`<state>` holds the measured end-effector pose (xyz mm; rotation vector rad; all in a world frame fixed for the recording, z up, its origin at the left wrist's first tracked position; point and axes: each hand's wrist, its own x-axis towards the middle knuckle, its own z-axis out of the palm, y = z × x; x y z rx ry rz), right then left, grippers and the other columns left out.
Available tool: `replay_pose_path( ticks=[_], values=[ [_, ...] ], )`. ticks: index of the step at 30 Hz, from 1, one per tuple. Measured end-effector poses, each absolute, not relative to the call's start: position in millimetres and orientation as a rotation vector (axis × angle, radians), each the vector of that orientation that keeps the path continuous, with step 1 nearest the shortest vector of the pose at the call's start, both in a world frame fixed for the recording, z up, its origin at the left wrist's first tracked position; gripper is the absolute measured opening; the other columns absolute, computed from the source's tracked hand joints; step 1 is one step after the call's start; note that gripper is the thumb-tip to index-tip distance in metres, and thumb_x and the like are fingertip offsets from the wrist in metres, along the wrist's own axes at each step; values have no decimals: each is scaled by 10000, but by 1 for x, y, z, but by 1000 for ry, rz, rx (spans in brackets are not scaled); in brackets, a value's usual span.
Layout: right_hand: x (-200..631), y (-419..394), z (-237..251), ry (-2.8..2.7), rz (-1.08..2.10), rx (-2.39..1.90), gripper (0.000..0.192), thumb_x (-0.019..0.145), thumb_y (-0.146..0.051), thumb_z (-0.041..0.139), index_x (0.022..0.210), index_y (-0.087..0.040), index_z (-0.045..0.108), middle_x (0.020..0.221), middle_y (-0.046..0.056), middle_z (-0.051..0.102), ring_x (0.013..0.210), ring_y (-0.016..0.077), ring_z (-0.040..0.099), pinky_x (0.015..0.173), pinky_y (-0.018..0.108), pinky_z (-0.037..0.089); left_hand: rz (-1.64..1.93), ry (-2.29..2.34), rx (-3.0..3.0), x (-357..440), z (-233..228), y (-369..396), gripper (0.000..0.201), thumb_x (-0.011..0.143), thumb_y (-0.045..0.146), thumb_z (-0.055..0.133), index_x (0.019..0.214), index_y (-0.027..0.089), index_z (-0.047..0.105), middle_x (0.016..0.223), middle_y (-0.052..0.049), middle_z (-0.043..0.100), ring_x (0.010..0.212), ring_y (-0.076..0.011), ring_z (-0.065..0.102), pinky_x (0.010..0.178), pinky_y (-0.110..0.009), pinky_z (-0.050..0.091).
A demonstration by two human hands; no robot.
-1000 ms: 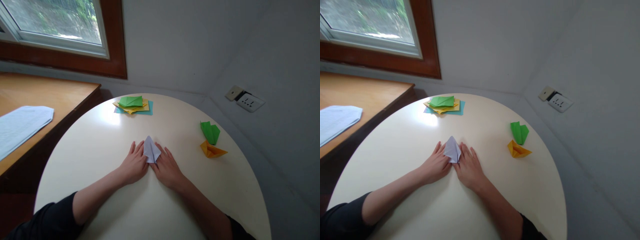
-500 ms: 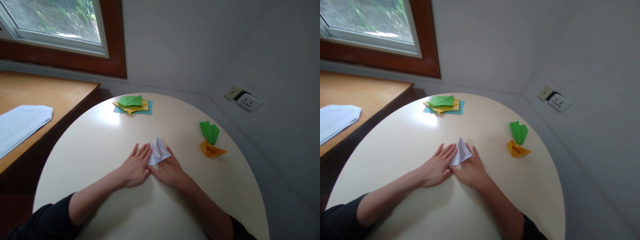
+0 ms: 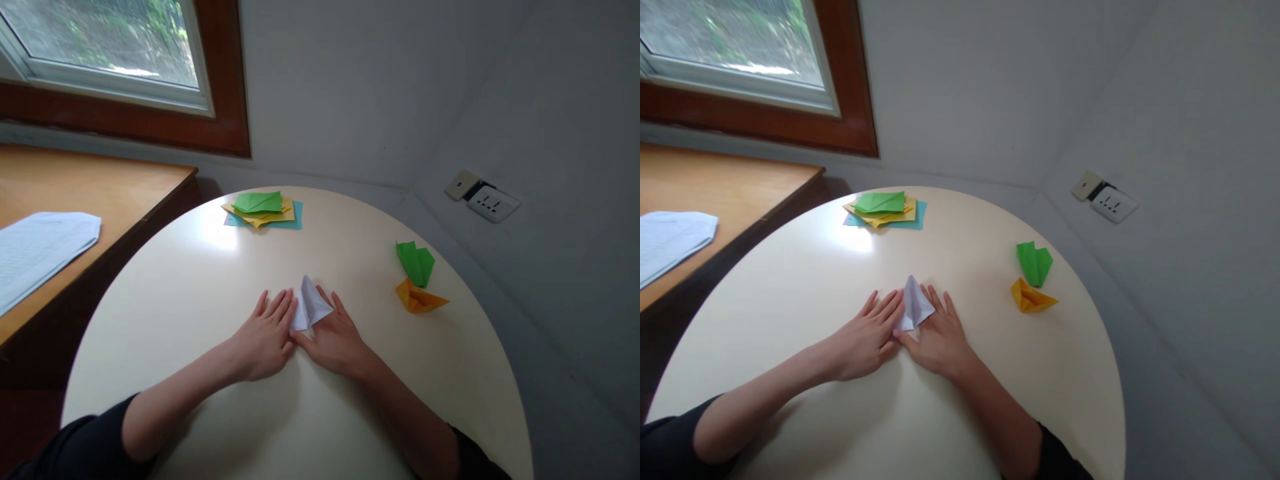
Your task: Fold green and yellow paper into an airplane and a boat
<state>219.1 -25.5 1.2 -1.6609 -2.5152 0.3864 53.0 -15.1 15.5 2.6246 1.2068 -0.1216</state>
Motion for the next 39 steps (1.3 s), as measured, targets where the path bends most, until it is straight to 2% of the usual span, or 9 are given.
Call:
replay_pose_path(
  ticks=[8, 13, 18, 21, 23, 27, 30, 34, 39],
  values=[
    [216, -25, 0, -2476, 357, -1720, 533, 912, -455, 295, 1387, -213, 320, 1466, 82, 284, 1383, 247, 135, 1109, 494, 119, -116, 1133, 2738, 43, 14, -22, 600, 785, 242, 388, 1340, 18, 351, 1459, -217, 223, 1371, -314, 128, 1101, -531, 89],
    [213, -28, -3, -2409, 295, -1780, 518, 915, -390, 303, 1381, -166, 334, 1458, 103, 295, 1382, 240, 146, 1116, 479, 102, 43, 1221, 2703, 45, 21, -18, 475, 771, 157, 387, 1227, 86, 502, 1363, -174, 442, 1296, -296, 354, 1082, -521, 219],
    [210, -30, -5, -2363, 260, -1796, 535, 902, -419, 339, 1380, -179, 331, 1461, 100, 296, 1380, 261, 155, 1106, 516, 105, 657, 1307, 2534, 47, 35, -11, 311, 770, 101, 367, 929, 152, 629, 981, -91, 672, 960, -206, 609, 988, -434, 411],
    [210, -31, -5, -2352, 222, -1782, 525, 904, -414, 341, 1383, -200, 323, 1460, 91, 305, 1376, 271, 169, 1102, 530, 116, 1108, 1051, 2501, 51, 41, -20, 279, 809, 113, 366, 929, 153, 614, 929, -92, 667, 923, -186, 605, 837, -343, 513],
    [212, -33, -5, -2386, 212, -1766, 499, 893, -406, 380, 1361, -233, 364, 1451, 77, 330, 1372, 288, 175, 1096, 549, 129, 1162, 834, 2552, 56, 45, -31, 279, 817, 106, 390, 1004, 138, 595, 996, -107, 660, 973, -187, 592, 885, -343, 496],
    [216, -36, -8, -2465, 188, -1694, 449, 853, -395, 491, 1290, -296, 461, 1404, 50, 415, 1355, 314, 224, 1094, 566, 138, 886, 740, 2580, 69, 50, -57, 412, 869, 161, 343, 1267, 121, 444, 1234, -151, 560, 1169, -223, 504, 971, -387, 452],
    [217, -36, -12, -2446, 140, -1713, 403, 885, -372, 448, 1285, -325, 466, 1381, 35, 448, 1357, 285, 230, 1106, 537, 124, 649, 860, 2484, 79, 45, -68, 536, 902, 244, 324, 1411, 119, 211, 1417, -172, 357, 1322, -254, 319, 1044, -434, 374],
    [217, -32, -14, -2477, 147, -1764, 472, 878, -399, 439, 1338, -299, 400, 1449, 48, 333, 1372, 287, 178, 1098, 539, 135, 669, 989, 2420, 87, 24, -71, 668, 911, 309, 324, 1439, 146, -53, 1513, -166, 46, 1386, -291, 67, 1078, -518, 276],
    [214, -26, -8, -2449, 236, -1830, 534, 907, -371, 352, 1409, -215, 258, 1486, 69, 211, 1380, 254, 150, 1091, 534, 177, 732, 1036, 2416, 93, 8, -69, 721, 916, 299, 321, 1408, 194, -196, 1510, -137, -111, 1378, -298, -50, 1092, -542, 211]
  ],
)
